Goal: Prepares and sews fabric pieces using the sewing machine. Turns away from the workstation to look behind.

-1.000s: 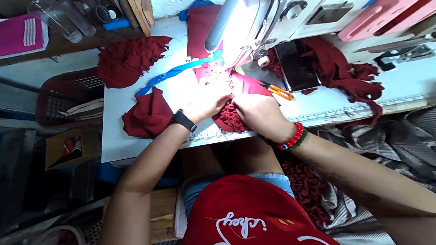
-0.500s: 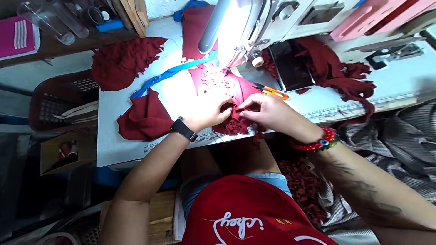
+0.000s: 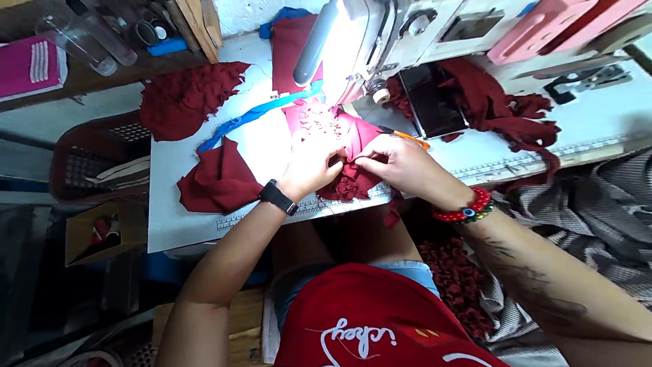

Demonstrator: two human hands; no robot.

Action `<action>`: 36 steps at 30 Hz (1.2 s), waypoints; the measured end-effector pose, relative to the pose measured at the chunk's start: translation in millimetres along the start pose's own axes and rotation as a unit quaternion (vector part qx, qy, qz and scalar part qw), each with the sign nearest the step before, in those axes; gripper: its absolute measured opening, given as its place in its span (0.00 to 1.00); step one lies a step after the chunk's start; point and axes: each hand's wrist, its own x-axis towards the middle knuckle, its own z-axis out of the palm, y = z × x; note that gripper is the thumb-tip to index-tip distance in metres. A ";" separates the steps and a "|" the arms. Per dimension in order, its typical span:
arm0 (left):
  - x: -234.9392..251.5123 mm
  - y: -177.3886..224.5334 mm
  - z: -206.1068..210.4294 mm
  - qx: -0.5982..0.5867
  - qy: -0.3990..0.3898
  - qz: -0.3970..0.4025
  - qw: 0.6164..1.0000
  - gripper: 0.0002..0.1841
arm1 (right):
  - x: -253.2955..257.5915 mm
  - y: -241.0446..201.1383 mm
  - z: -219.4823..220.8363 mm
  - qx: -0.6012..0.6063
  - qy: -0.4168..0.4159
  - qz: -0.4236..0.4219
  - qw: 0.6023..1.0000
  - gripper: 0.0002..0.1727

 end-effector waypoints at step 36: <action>-11.2 20.0 -10.5 -0.019 -0.056 0.037 0.998 0.12 | -19.5 -8.0 7.0 0.063 -0.063 0.046 0.995 0.20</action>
